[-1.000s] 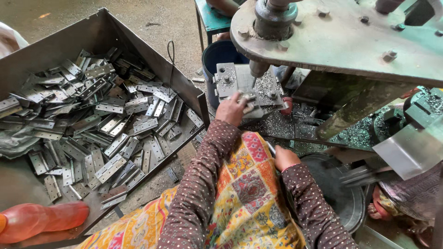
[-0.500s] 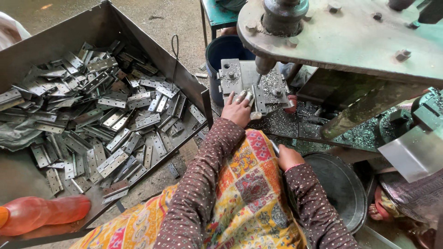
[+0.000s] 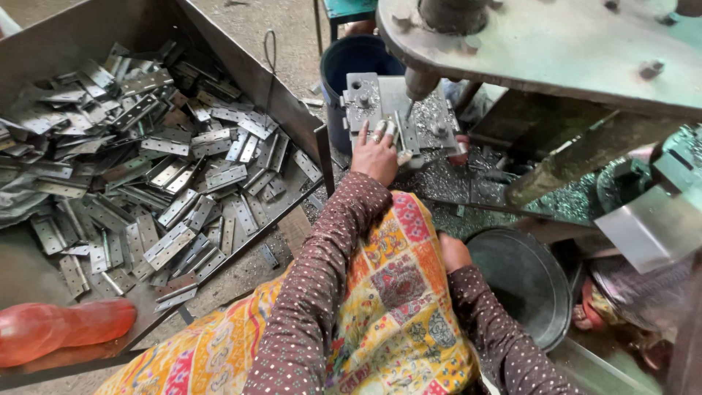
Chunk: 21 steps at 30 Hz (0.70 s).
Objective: The person sits on the floor and repeatedly picks up metal brackets from a bin, places them under a drill press, and operates the machine to drill holes. The person then removes the processed brackets and places them into a pile.
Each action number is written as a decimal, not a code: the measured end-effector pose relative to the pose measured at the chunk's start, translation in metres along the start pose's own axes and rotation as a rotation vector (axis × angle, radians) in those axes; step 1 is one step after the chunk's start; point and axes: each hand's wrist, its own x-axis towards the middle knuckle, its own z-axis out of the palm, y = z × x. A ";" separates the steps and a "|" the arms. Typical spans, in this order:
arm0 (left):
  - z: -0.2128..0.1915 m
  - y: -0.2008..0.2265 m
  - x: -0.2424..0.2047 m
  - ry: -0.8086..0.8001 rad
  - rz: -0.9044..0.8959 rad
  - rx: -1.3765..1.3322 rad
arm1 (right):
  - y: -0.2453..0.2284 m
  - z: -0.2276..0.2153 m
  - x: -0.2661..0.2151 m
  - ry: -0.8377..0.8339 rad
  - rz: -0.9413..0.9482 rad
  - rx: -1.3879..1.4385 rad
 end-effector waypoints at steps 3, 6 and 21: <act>-0.006 0.000 0.000 0.093 -0.011 -0.030 | -0.018 -0.023 0.010 -0.092 0.003 0.063; -0.016 0.000 -0.003 -0.063 -0.028 -0.028 | -0.047 -0.065 0.017 -0.172 0.051 -0.042; 0.000 -0.003 -0.009 0.108 -0.007 -0.098 | -0.038 -0.033 -0.007 -0.260 0.166 0.392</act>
